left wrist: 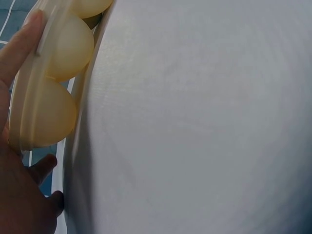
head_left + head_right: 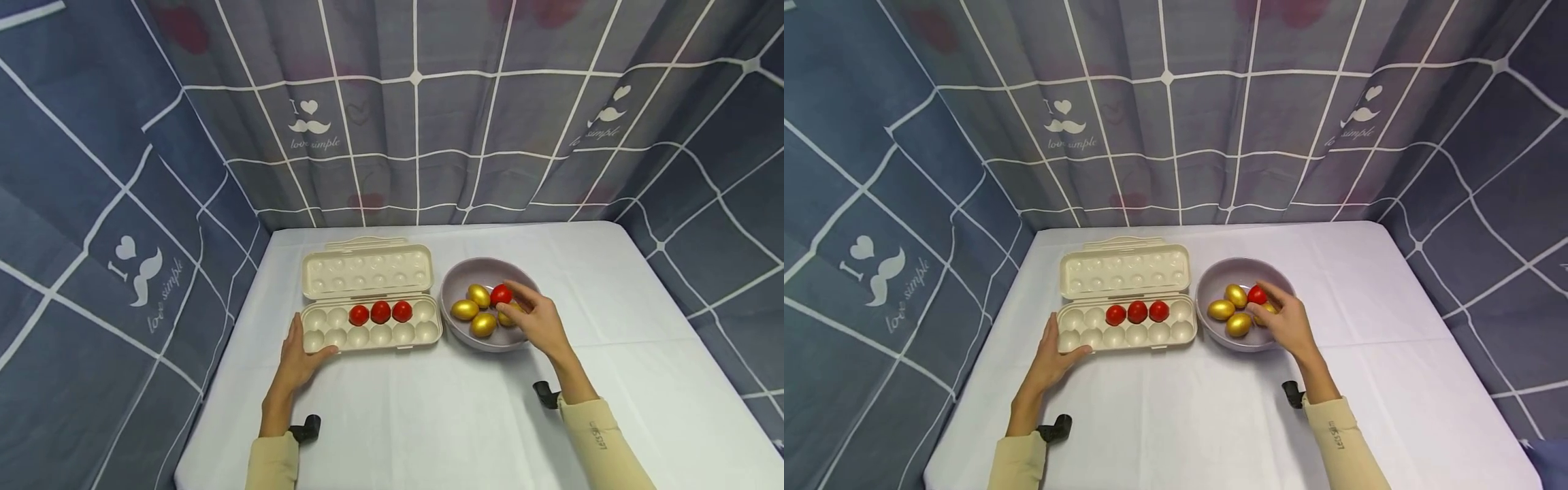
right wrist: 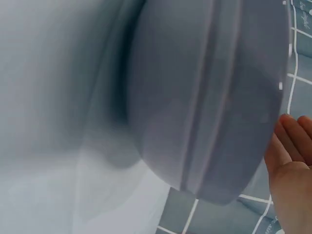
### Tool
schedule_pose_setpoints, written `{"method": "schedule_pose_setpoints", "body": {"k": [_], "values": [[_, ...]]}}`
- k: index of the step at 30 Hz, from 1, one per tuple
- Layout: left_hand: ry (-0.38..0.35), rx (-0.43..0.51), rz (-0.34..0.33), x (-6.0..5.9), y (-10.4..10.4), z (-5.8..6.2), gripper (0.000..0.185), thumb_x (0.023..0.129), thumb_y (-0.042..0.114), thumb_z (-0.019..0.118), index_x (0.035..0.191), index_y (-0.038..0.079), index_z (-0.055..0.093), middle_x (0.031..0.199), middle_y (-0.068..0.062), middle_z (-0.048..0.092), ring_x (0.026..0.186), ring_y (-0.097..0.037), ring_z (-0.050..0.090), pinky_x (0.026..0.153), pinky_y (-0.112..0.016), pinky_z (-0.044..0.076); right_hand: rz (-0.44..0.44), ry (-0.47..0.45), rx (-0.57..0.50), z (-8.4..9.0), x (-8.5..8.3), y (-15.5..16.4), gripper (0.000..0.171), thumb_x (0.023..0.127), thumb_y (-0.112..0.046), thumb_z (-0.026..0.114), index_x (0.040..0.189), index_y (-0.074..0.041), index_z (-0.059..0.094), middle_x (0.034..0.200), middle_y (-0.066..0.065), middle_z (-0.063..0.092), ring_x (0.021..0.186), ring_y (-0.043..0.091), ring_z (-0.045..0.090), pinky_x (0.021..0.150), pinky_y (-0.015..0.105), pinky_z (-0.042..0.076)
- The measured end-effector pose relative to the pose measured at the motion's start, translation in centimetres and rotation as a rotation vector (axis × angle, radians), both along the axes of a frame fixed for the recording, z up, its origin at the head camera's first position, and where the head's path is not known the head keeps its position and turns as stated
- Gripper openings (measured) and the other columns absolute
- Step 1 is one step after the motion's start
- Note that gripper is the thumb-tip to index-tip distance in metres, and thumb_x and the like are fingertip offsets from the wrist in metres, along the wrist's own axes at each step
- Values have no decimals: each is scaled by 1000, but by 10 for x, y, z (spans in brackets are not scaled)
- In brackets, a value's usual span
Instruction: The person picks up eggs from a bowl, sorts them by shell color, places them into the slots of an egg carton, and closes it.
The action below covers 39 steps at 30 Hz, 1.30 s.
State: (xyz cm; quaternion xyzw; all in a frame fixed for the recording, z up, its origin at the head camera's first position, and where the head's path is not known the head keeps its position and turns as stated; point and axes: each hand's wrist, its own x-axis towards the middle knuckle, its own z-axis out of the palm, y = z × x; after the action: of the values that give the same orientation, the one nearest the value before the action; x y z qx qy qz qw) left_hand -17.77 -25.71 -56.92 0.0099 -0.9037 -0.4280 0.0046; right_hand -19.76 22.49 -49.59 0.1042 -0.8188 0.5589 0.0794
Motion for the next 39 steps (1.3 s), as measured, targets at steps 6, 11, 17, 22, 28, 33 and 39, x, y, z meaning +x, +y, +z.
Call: {"method": "schedule_pose_setpoints", "body": {"k": [6, 11, 17, 22, 28, 33, 39], "values": [[16, 9, 9, 3, -2, -2, 126, 77, 40, 84, 155, -5, -3, 161, -27, 0, 142, -54, 6, 113, -64, 9, -42, -7, 88, -9, -5, -7, 53, 90, -14, 75, 133, 9, 55, 131, 28, 57, 125, 41, 52, 103, 49, 40], [8, 13, 8, 5, 0, -3, 126, 76, 39, 85, 155, -5, -2, 161, -26, 1, 143, -52, 5, 114, -62, 9, -107, 16, 208, -13, -11, -14, 50, 88, -9, 75, 130, 11, 57, 126, 30, 59, 119, 44, 56, 98, 55, 45], [24, 21, -2, 1, 3, 2, 125, 77, 41, 84, 155, -5, -2, 161, -28, 1, 142, -54, 5, 113, -64, 9, -177, -32, 284, -11, -24, -10, 48, 90, -8, 71, 131, 14, 55, 126, 33, 58, 117, 46, 55, 98, 56, 43], [20, 23, 4, 1, 2, 5, 124, 78, 39, 84, 155, -4, -2, 161, -26, 0, 143, -53, 4, 113, -64, 7, -190, -121, 333, -14, -36, -9, 49, 94, -9, 66, 134, 14, 51, 131, 33, 55, 125, 46, 49, 105, 55, 36], [5, 22, 1, 0, 2, 4, 124, 78, 40, 83, 156, -2, -3, 162, -24, -1, 144, -51, 3, 115, -60, 7, -203, -158, 423, -17, -43, -14, 49, 93, -9, 63, 136, 12, 51, 131, 33, 54, 121, 48, 50, 104, 57, 37], [-6, 17, 9, 1, 0, 3, 123, 79, 40, 83, 156, -3, -4, 162, -25, -1, 144, -51, 3, 115, -61, 6, -201, -118, 559, -21, -46, -20, 45, 89, -7, 65, 131, 7, 57, 117, 31, 63, 106, 48, 58, 94, 61, 42], [-16, 20, 6, 1, 2, 5, 124, 79, 41, 83, 156, -2, -4, 162, -24, -2, 145, -49, 2, 115, -59, 6, -223, -107, 622, -23, -49, -22, 43, 90, -8, 68, 128, 8, 57, 116, 31, 63, 108, 50, 58, 95, 61, 41]]}}
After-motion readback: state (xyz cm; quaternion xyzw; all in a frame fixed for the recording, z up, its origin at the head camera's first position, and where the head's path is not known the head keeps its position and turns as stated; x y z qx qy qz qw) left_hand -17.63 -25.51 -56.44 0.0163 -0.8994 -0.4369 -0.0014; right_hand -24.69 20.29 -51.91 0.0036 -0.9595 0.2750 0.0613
